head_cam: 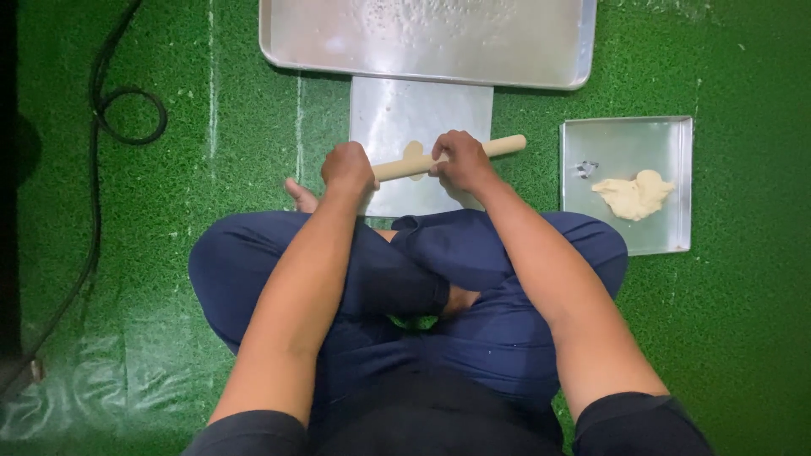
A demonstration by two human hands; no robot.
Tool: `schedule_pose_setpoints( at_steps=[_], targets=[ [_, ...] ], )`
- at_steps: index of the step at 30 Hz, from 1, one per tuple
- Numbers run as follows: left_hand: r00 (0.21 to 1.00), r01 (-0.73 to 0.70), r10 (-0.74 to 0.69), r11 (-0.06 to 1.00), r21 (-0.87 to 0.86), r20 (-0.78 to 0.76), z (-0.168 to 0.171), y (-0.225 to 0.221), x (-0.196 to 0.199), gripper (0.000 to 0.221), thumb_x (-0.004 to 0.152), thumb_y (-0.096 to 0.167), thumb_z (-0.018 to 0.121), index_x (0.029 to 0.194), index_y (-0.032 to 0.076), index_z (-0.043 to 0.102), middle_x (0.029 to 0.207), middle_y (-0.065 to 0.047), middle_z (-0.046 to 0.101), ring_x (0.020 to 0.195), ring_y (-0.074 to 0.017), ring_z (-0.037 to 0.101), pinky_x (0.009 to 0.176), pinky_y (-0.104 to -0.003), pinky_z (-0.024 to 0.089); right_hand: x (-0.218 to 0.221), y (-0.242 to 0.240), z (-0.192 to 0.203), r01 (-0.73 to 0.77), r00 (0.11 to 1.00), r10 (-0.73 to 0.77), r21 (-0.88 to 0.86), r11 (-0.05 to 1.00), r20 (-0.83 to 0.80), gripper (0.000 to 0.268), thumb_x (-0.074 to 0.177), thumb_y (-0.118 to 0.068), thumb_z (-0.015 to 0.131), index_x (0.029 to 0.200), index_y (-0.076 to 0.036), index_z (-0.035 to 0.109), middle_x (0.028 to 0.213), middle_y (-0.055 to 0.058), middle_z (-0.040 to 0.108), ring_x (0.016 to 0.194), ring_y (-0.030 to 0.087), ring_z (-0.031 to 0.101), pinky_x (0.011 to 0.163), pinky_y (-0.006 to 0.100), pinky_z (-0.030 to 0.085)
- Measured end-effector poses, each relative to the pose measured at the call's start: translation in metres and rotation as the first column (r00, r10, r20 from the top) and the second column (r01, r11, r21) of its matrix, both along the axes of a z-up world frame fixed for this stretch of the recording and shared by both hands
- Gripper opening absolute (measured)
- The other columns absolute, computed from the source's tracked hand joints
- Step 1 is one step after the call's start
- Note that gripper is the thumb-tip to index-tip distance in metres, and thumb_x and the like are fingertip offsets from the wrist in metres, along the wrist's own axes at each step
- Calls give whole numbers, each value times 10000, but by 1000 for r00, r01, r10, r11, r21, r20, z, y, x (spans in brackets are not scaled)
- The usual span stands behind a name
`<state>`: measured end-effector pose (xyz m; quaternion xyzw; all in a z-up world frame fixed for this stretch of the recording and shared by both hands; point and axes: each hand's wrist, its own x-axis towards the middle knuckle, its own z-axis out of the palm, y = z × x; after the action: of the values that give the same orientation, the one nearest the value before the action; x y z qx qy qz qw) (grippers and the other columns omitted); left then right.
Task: Rolling out dough with a rolling pin and using a heart-shaped cutter to make cookies on a baking tray.
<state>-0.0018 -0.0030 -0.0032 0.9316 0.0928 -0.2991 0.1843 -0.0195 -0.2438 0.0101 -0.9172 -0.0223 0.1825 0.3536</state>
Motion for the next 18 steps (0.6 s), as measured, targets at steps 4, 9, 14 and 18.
schedule_pose_setpoints(
  at_steps=[4,9,14,18],
  targets=[
    [993,-58,62,998,-38,96,-1,6,8,378,718,55,893,1062,-31,761,1069,-237,746,1115,-494,685,910,-601,564,6,4,18,26,1000,-26,1,1000,12,198,916,-85,763,1108,-122,734,1093,140,636,1145,357,643,1029,493,508],
    [984,-123,134,988,-96,115,-11,7,16,406,737,99,929,1065,-58,748,1029,-274,733,1089,-532,677,869,-668,548,13,10,24,52,998,-51,-12,999,40,128,962,-74,728,1081,-110,758,1059,139,673,1123,345,671,1003,468,529],
    [998,8,-5,999,-34,67,-5,-2,2,444,666,66,953,1053,-32,758,1050,-237,734,1121,-496,681,895,-653,547,0,4,28,18,999,-20,-38,999,-37,242,843,-44,815,1069,-102,751,1076,143,680,1146,378,658,1024,502,518],
    [997,26,-25,1000,-12,71,0,-4,0,395,707,78,930,1044,-32,755,1051,-225,736,1127,-469,687,895,-629,562,0,-1,17,51,998,-51,9,999,-22,271,826,-77,834,1086,-110,765,1081,148,664,1133,382,647,1046,504,498]
  ],
)
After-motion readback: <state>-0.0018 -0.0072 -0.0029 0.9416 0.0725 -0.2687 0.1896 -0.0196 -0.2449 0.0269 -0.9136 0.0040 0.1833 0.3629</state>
